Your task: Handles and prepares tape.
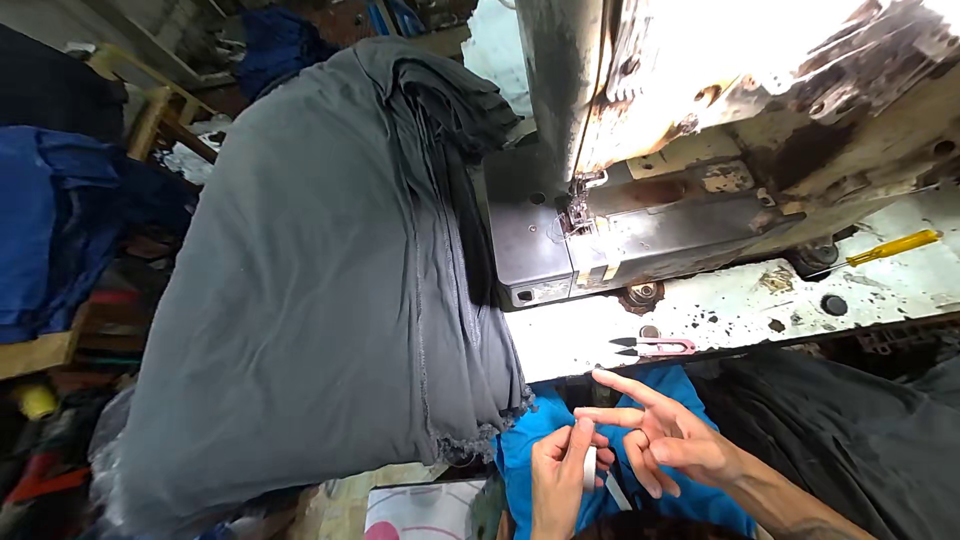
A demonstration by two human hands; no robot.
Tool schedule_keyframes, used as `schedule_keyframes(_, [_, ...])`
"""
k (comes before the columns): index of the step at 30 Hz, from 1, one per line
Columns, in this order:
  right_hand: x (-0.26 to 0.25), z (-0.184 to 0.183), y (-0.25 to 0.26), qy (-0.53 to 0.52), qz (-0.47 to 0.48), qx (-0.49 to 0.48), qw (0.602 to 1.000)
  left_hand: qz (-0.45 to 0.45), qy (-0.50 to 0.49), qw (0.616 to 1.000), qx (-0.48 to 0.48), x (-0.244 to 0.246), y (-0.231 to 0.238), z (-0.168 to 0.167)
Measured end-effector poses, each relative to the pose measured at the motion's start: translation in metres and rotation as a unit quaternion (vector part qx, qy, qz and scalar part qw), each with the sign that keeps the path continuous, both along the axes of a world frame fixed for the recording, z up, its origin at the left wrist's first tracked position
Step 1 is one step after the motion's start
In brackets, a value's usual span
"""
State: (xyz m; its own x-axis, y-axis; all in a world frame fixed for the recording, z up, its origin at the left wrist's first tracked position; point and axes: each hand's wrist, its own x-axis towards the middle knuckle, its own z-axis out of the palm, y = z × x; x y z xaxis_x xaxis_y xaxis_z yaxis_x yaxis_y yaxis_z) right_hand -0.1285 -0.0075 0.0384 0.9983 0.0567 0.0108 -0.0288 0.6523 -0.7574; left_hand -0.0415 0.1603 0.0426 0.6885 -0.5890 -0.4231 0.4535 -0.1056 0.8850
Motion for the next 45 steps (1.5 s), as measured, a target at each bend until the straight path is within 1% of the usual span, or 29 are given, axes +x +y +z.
schedule_keyframes(2, [-0.001, 0.004, 0.001, 0.008, 0.004, 0.02, 1.0, 0.016, -0.019, 1.0, -0.012, 0.0, -0.003, -0.006])
schedule_keyframes(5, [-0.005, -0.004, 0.001, 0.005, 0.025, 0.078, 0.997, 0.023, -0.011, 0.997, -0.068, -0.001, -0.002, -0.017])
schedule_keyframes(7, [-0.007, 0.0, 0.005, 0.025, 0.009, 0.065, 0.998, 0.015, 0.019, 0.992, -0.124, 0.001, 0.001, -0.026])
schedule_keyframes(9, [-0.007, 0.012, 0.014, 0.055, -0.032, 0.004, 0.998, -0.021, 0.046, 0.986, -0.16, 0.006, 0.006, -0.032])
schedule_keyframes(11, [-0.007, 0.024, 0.022, 0.069, -0.074, -0.073, 0.992, -0.061, 0.085, 0.979, -0.174, 0.01, 0.01, -0.034])
schedule_keyframes(13, [-0.009, 0.031, 0.03, 0.064, -0.106, -0.137, 0.983, -0.081, 0.141, 0.969, -0.185, 0.011, 0.01, -0.027])
schedule_keyframes(15, [-0.013, 0.034, 0.037, 0.036, -0.133, -0.22, 0.966, -0.099, 0.154, 0.964, -0.191, 0.013, 0.008, -0.015])
schedule_keyframes(17, [-0.019, 0.036, 0.042, -0.019, -0.169, -0.306, 0.937, -0.085, 0.094, 0.975, -0.185, 0.012, 0.004, -0.001])
schedule_keyframes(19, [-0.025, 0.039, 0.044, -0.069, -0.198, -0.36, 0.909, -0.044, -0.001, 0.984, -0.173, 0.008, 0.001, 0.013])
schedule_keyframes(22, [-0.029, 0.044, 0.05, -0.106, -0.224, -0.428, 0.869, -0.015, -0.153, 0.975, -0.163, 0.011, -0.004, 0.035])
schedule_keyframes(24, [-0.035, 0.046, 0.057, -0.109, -0.225, -0.449, 0.858, 0.001, -0.233, 0.961, -0.147, 0.024, -0.011, 0.046])
schedule_keyframes(25, [-0.039, 0.043, 0.061, -0.103, -0.213, -0.449, 0.862, 0.013, -0.249, 0.958, -0.141, 0.032, -0.015, 0.051])
schedule_keyframes(27, [-0.047, 0.032, 0.065, -0.065, -0.207, -0.41, 0.886, 0.012, -0.246, 0.958, -0.148, 0.046, -0.022, 0.058])
schedule_keyframes(29, [-0.045, 0.021, 0.062, -0.011, -0.217, -0.347, 0.912, -0.026, -0.235, 0.959, -0.159, 0.049, -0.029, 0.063])
schedule_keyframes(31, [-0.037, 0.011, 0.053, 0.002, -0.222, -0.293, 0.93, -0.063, -0.231, 0.953, -0.187, 0.052, -0.036, 0.067])
schedule_keyframes(33, [-0.029, 0.007, 0.043, 0.002, -0.208, -0.261, 0.943, -0.094, -0.237, 0.943, -0.216, 0.055, -0.04, 0.073])
schedule_keyframes(38, [-0.017, 0.015, 0.026, 0.034, -0.183, -0.223, 0.957, -0.156, -0.273, 0.919, -0.237, 0.054, -0.044, 0.087])
schedule_keyframes(42, [-0.01, 0.016, 0.012, 0.044, -0.177, -0.185, 0.966, -0.17, -0.29, 0.906, -0.258, 0.047, -0.044, 0.09])
schedule_keyframes(45, [-0.007, 0.017, -0.001, 0.031, -0.171, -0.179, 0.968, -0.175, -0.311, 0.899, -0.252, 0.037, -0.038, 0.092])
